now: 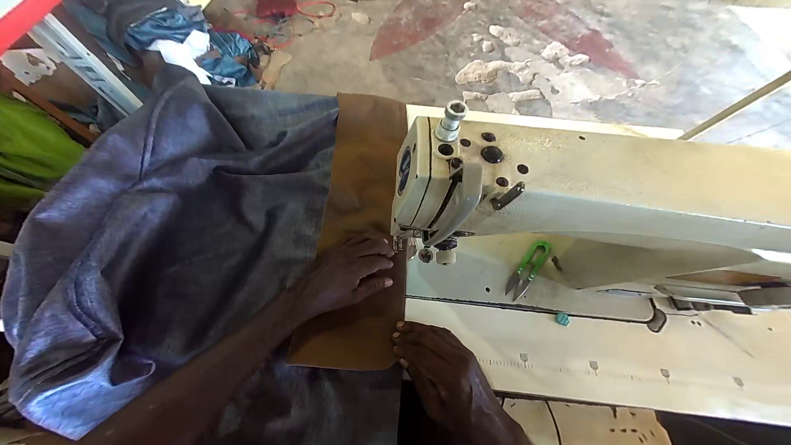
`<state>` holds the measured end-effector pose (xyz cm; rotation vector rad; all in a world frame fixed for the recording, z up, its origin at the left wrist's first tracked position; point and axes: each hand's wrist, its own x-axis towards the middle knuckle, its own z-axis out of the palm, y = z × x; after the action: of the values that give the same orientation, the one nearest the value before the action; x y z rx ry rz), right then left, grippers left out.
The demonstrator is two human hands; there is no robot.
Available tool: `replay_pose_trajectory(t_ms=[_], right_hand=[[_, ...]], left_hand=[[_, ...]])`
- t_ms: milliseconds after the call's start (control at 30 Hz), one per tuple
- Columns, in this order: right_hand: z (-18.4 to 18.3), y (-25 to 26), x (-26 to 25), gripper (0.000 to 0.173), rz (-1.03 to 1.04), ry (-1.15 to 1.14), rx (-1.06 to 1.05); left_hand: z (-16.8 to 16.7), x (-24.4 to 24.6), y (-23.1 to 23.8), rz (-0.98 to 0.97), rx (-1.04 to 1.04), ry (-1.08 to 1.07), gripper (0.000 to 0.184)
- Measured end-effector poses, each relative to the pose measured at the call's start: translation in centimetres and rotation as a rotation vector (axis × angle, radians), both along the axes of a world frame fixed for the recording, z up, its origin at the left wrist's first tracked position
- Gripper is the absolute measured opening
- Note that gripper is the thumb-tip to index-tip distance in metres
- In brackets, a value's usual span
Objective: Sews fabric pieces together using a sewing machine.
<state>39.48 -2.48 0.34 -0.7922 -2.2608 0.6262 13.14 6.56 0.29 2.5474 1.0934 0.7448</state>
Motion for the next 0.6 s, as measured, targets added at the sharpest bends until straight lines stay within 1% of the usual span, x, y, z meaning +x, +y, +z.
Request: replay_pose_trajectory(t_ms=[267, 600], right_hand=[[0.1, 2.2, -0.4, 0.023, -0.021, -0.008, -0.016], [-0.3, 4.2, -1.2, 0.023, -0.085, -0.024, 0.017]], left_hand=[[0.6, -0.3, 2.1, 0.006, 0.048, -0.03, 0.032], [1.2, -0.7, 4.9, -0.005, 0.071, -0.03, 0.022]])
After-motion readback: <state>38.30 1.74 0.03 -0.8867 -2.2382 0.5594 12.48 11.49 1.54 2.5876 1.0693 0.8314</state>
